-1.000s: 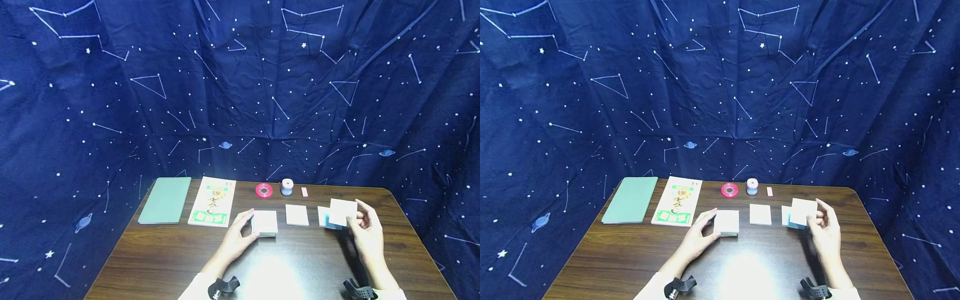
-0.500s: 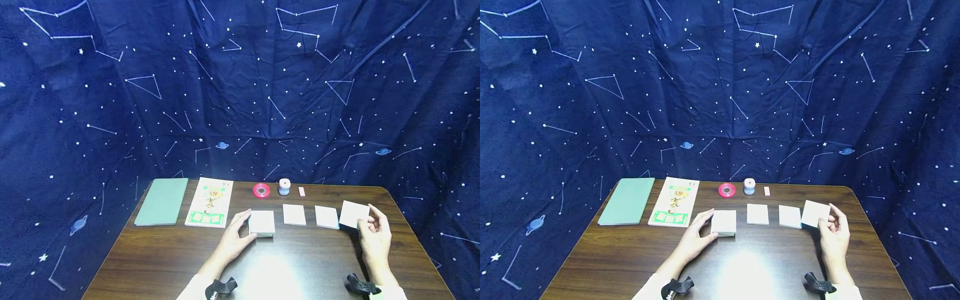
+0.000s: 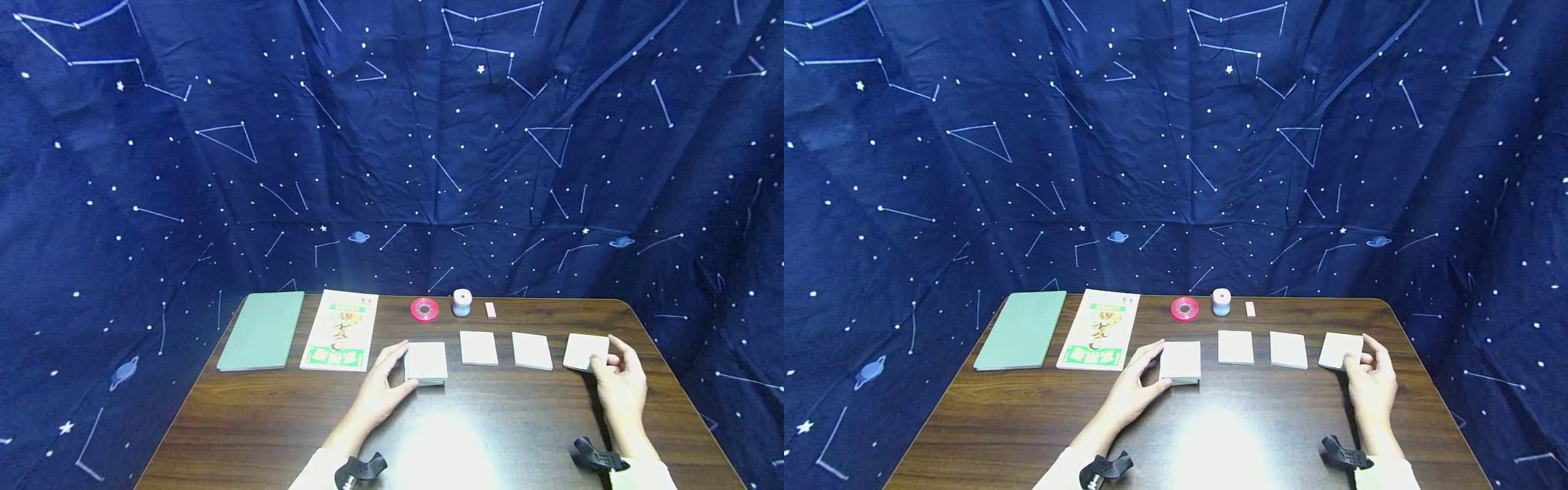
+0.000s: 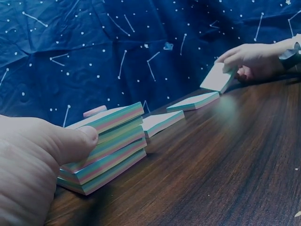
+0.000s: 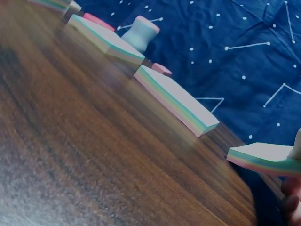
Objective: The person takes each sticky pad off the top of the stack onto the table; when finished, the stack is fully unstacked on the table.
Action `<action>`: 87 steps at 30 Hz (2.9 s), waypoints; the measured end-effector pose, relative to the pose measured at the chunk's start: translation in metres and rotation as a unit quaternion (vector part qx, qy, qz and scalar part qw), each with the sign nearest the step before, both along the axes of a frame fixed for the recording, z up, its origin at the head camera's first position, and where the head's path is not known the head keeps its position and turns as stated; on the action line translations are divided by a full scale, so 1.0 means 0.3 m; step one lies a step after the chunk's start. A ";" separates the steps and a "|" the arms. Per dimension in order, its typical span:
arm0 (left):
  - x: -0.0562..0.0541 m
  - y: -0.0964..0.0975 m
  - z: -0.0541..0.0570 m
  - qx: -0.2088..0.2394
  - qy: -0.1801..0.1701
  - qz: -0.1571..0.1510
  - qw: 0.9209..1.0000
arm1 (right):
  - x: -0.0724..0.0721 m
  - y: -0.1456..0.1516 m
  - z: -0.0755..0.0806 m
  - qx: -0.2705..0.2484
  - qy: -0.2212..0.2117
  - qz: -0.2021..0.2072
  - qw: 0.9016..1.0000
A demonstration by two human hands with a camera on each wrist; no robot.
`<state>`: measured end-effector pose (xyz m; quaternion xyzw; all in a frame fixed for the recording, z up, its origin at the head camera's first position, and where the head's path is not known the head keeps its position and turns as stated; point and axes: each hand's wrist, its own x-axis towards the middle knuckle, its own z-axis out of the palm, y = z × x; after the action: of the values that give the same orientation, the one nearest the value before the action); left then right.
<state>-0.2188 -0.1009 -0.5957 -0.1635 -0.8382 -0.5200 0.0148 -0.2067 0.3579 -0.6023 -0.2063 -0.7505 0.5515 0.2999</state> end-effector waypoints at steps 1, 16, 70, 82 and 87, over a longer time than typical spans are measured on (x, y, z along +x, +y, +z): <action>0.000 0.000 0.000 -0.001 0.002 0.001 1.000 | 0.001 0.002 0.001 0.024 -0.011 -0.004 1.000; 0.004 0.002 0.016 -0.001 -0.016 0.008 1.000 | -0.013 0.035 0.014 0.217 -0.111 -0.003 0.970; 0.004 0.000 -0.002 -0.027 -0.002 0.001 1.000 | 0.006 -0.312 0.235 0.041 0.061 0.234 0.969; 0.003 -0.001 -0.006 -0.028 -0.010 0.002 1.000 | -0.033 -0.533 0.321 0.089 -0.056 0.421 0.901; 0.001 -0.003 -0.002 -0.023 -0.008 0.001 1.000 | -0.050 -0.615 0.277 0.057 -0.057 0.385 0.920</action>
<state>-0.2185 -0.1017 -0.5964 -0.1583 -0.8503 -0.5019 0.0046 -0.2217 0.1735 -0.5191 0.0848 -0.8180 0.5680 0.0327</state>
